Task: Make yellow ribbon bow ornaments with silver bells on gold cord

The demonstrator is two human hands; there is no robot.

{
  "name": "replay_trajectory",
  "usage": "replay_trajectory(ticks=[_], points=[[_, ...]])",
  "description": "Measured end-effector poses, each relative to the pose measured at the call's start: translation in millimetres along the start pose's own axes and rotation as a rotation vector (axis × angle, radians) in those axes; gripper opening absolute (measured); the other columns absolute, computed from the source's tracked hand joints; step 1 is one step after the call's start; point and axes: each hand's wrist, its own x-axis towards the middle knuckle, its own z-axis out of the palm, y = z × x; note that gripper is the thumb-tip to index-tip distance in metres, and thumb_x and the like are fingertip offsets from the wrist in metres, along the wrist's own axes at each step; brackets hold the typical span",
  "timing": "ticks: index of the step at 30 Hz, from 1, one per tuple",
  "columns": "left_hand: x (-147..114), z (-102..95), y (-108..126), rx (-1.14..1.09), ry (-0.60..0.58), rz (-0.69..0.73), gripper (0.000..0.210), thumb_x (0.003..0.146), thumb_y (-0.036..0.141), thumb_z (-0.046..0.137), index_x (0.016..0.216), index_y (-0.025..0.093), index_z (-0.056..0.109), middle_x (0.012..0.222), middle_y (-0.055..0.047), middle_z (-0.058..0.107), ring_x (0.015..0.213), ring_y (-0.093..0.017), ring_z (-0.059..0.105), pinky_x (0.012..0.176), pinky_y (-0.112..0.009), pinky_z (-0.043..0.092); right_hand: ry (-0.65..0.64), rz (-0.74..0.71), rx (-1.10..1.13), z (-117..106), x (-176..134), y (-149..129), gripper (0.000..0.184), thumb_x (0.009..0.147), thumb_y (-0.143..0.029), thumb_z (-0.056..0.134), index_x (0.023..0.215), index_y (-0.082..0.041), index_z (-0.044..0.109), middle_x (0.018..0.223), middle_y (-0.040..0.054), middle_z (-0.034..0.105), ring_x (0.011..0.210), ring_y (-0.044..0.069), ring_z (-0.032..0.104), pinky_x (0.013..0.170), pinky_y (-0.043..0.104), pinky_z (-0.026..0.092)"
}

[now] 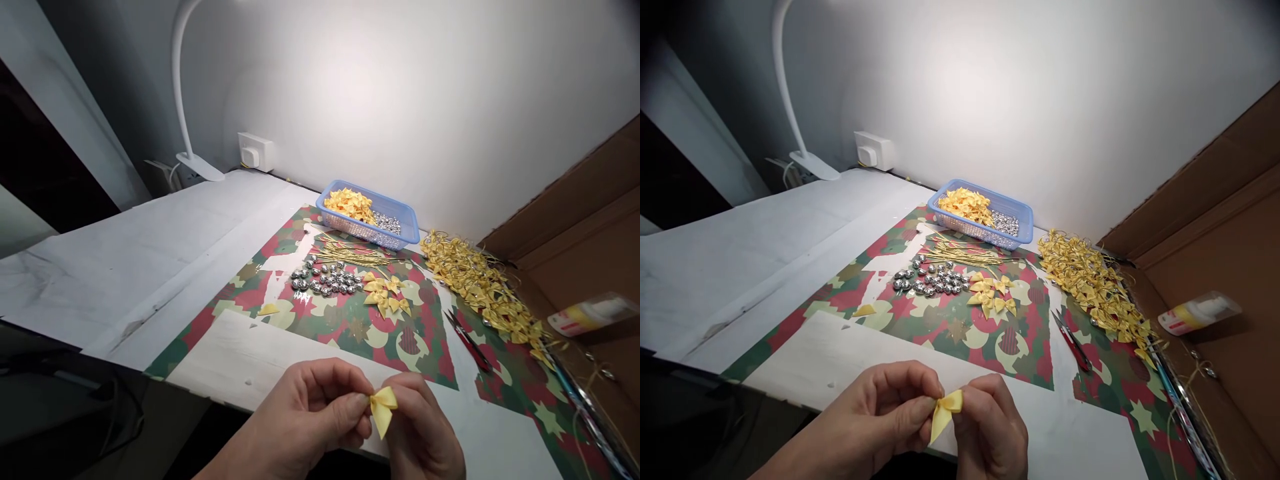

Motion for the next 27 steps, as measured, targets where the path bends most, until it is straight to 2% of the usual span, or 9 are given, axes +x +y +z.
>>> replay_trajectory(ticks=[10, 16, 20, 27], points=[[1.6, -1.6, -3.8, -0.085, -0.017, 0.01, 0.018, 0.078, 0.026, 0.086, 0.08, 0.014, 0.073, 0.07, 0.002, 0.063, 0.065, -0.007, 0.053, 0.064, -0.016, 0.045, -0.009, 0.014, -0.018, -0.1, -0.6, 0.5, 0.014, 0.102, -0.023, 0.054, 0.096, -0.027, 0.065, 0.085, -0.0003, 0.052, 0.075, 0.013, 0.051, 0.062, 0.024, 0.037], [-0.2, -4.4, -3.3, 0.153, -0.014, 0.095, 0.015, 0.084, 0.029, 0.079, 0.08, 0.015, 0.073, 0.071, 0.002, 0.065, 0.068, -0.009, 0.054, 0.064, -0.017, 0.044, -0.027, 0.046, -0.012, -0.8, -2.1, -0.8, 0.015, 0.1, -0.022, 0.057, 0.1, -0.03, 0.07, 0.085, -0.0013, 0.052, 0.072, 0.012, 0.051, 0.061, 0.024, 0.037], [-0.7, -1.9, -0.3, 0.325, 0.042, 0.188, 0.011, 0.084, 0.025, 0.076, 0.078, 0.016, 0.074, 0.068, 0.002, 0.067, 0.068, -0.011, 0.057, 0.065, -0.019, 0.046, -0.019, 0.046, 0.001, 0.3, -3.0, -0.6, 0.019, 0.098, -0.018, 0.058, 0.099, -0.03, 0.072, 0.082, -0.0015, 0.05, 0.069, 0.012, 0.048, 0.058, 0.024, 0.035], [-2.9, 2.8, 0.9, 0.396, 0.089, 0.207, 0.014, 0.08, 0.029, 0.077, 0.076, 0.015, 0.076, 0.07, -0.001, 0.069, 0.071, -0.016, 0.061, 0.067, -0.023, 0.05, 0.027, 0.065, 0.011, 2.8, -3.3, -1.9, 0.016, 0.093, -0.014, 0.062, 0.088, -0.025, 0.071, 0.078, -0.0007, 0.05, 0.066, 0.012, 0.047, 0.055, 0.024, 0.033]])
